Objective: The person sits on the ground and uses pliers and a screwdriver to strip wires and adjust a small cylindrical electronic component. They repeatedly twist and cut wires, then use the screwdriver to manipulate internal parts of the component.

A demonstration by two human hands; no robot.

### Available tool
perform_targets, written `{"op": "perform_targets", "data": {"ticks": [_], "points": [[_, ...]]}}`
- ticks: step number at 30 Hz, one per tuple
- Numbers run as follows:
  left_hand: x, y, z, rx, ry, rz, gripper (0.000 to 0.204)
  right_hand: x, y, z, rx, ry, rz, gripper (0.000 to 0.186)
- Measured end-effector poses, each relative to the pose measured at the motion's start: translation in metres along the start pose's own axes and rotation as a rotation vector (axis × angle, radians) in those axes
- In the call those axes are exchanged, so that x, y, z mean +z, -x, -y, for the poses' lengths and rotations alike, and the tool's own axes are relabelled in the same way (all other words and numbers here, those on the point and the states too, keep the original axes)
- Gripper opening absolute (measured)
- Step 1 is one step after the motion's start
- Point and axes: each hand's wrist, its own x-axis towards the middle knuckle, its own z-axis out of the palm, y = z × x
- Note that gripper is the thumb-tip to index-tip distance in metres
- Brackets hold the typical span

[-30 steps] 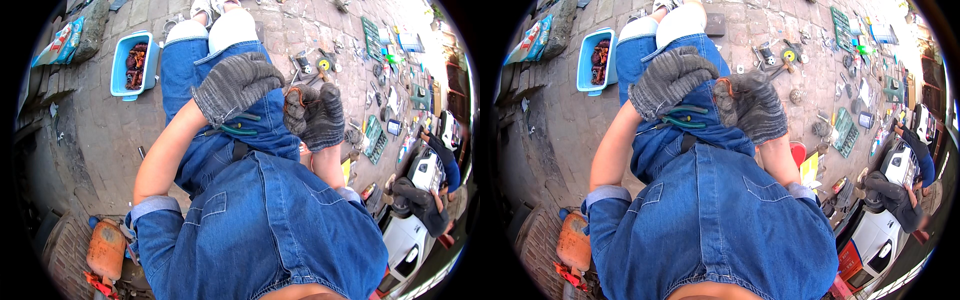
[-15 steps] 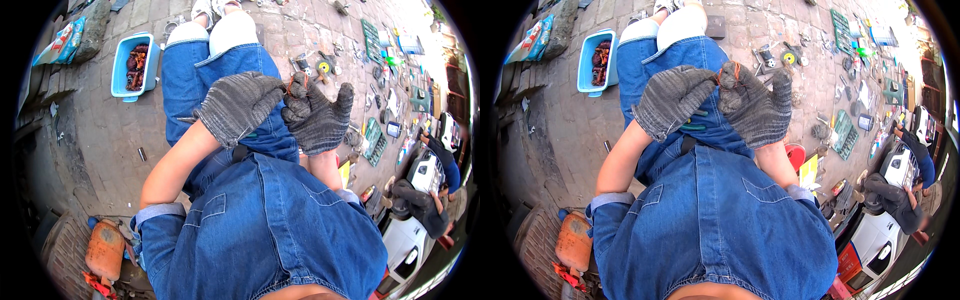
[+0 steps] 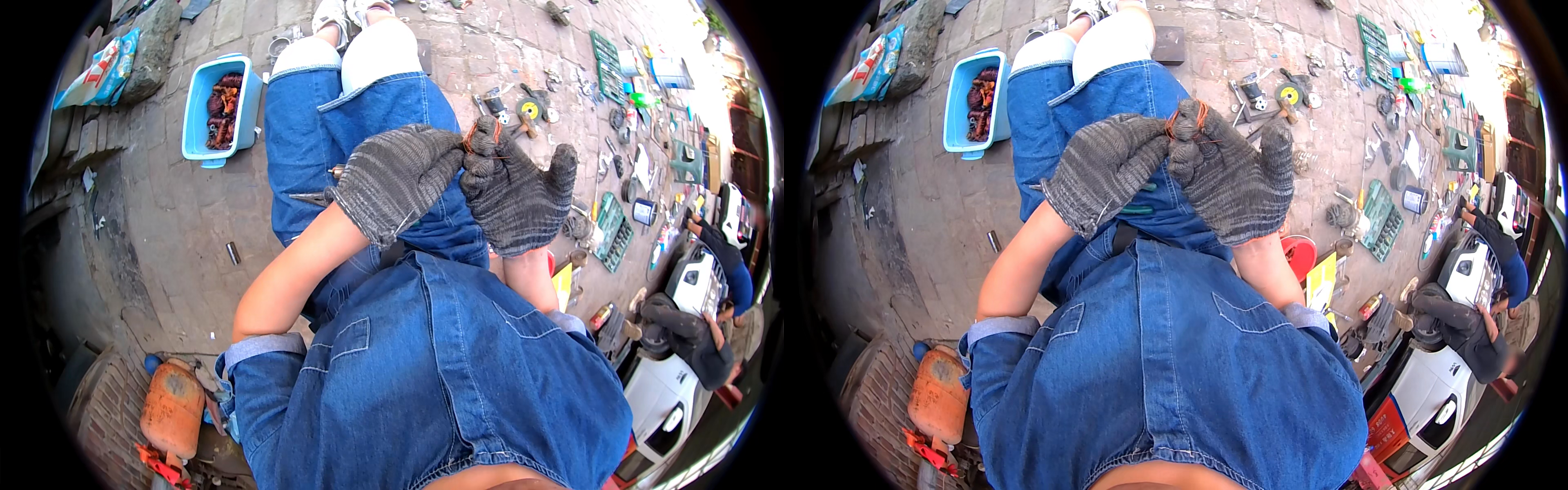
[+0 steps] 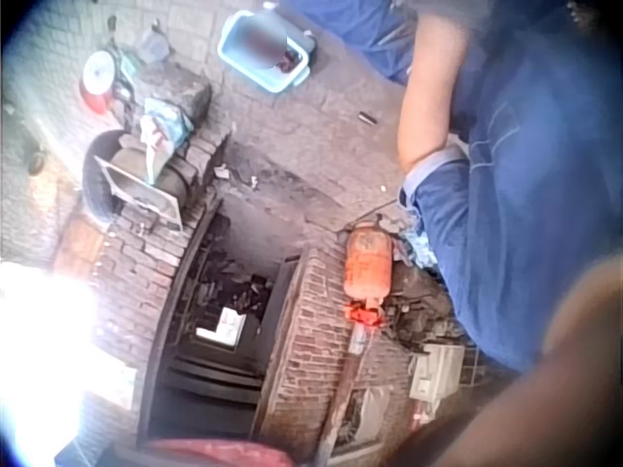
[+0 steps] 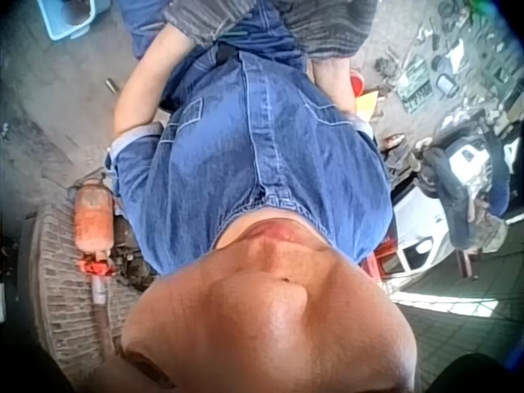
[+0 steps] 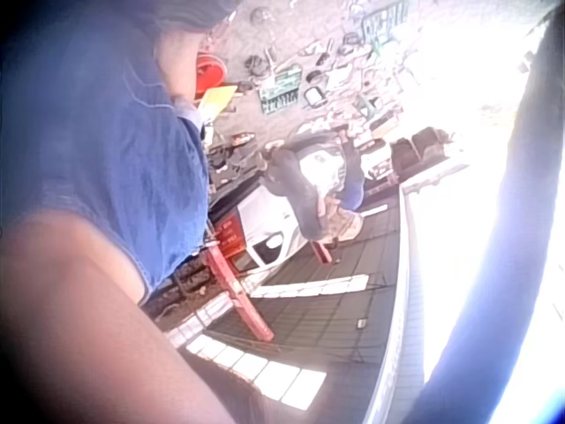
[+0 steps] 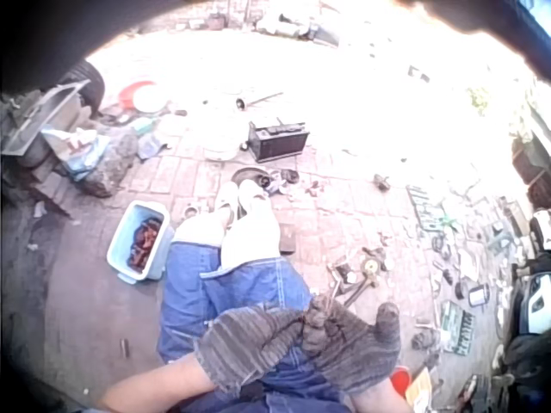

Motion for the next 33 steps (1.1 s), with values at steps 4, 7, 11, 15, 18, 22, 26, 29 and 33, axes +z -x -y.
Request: {"op": "perform_targets", "data": {"ticks": [4,7,11,15,18,22,26,29,33], "points": [[-0.012,-0.006,-0.018,-0.158,-0.088,0.089,0.024,-0.005,0.000,-0.001,-0.003,0.000,0.101,0.092],[-0.017,-0.007,-0.024,-0.182,-0.144,0.142,0.025,-0.005,0.002,-0.002,-0.047,0.073,0.118,0.091],[-0.020,-0.004,-0.027,-0.191,-0.181,0.197,0.025,-0.011,0.002,-0.002,-0.127,0.294,0.175,0.085],[-0.025,0.001,-0.032,-0.172,-0.212,0.185,0.020,-0.004,0.001,-0.006,-0.164,0.700,0.132,0.080],[-0.029,0.001,-0.034,-0.147,-0.253,0.200,0.023,0.004,-0.004,-0.010,-0.233,1.031,0.034,0.084],[-0.037,-0.002,-0.038,-0.119,-0.292,0.168,0.022,0.000,-0.008,-0.008,-0.156,1.197,-0.044,0.083],[-0.044,-0.011,-0.029,0.000,-0.290,0.087,0.019,-0.022,-0.010,-0.005,-0.129,1.193,0.091,0.061],[-0.044,-0.017,-0.012,0.086,-0.266,-0.030,0.019,-0.016,-0.007,-0.007,-0.113,1.178,0.148,0.035],[-0.046,-0.028,-0.003,0.018,-0.186,-0.027,0.020,-0.006,-0.007,-0.003,0.097,1.175,0.012,0.055]]}}
